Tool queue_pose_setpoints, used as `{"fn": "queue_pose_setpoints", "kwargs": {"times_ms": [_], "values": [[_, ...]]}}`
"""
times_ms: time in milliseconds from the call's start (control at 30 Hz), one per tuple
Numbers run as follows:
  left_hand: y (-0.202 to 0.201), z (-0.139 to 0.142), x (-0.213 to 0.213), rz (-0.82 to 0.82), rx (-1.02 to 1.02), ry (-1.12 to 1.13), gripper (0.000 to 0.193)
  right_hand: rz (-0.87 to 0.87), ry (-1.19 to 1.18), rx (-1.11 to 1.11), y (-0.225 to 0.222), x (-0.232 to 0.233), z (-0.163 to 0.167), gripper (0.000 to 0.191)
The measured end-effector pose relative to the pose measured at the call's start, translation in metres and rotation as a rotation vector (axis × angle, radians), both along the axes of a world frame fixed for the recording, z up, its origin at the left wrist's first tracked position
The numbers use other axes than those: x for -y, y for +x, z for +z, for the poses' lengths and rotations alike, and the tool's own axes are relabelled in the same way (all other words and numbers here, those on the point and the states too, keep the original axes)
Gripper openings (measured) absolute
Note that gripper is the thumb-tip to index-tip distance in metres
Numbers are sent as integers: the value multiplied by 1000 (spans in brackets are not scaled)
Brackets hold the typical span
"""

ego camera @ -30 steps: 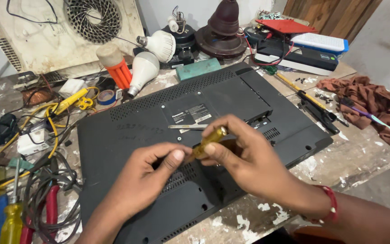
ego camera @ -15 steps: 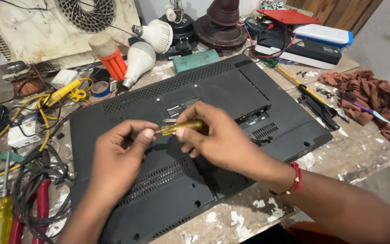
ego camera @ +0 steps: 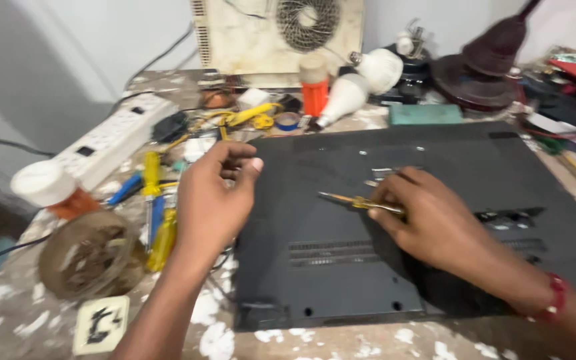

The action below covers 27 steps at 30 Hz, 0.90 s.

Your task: The person uses a screwdriver to unscrew screws from the back cover of a Panasonic television lying face-down on a cluttered workbench, collecting the screws by hand. They then use tweezers and a small pry tool to work along the edge of the cover, and continue unscrewing remaining screws.

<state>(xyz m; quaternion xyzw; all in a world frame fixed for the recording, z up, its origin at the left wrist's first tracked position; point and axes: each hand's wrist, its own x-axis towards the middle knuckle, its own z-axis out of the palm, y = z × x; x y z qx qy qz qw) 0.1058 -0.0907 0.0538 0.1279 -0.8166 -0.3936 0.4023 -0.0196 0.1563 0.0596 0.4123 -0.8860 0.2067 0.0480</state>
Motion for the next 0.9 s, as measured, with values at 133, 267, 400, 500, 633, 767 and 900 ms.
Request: {"fn": "queue_pose_setpoints", "kwargs": {"times_ms": [133, 267, 400, 500, 633, 767, 900], "values": [[32, 3, 33, 163, 144, 112, 17, -19, 95, 36, 3, 9, 1, 28], [46, -9, 49, 163, 103, 107, 17, -32, 169, 3, 9, 17, 2, 31], [46, -28, 51, 197, 128, 149, 20, -61, 180, -32, 19, 21, 5, 32], [42, -39, 49, 69, 138, 196, 21, 4, 106, -86, 23, 23, 7, 32], [38, -43, 46, 100, 198, 194, 23, 6, 86, -47, 21, 26, 6, 24], [37, -41, 43, 148, 277, 186, 22, 1, 90, -46, 21, 26, 6, 22], [37, -43, 39, 195, 401, 162, 19, -172, 225, -69, 25, 26, 7, 30]]}}
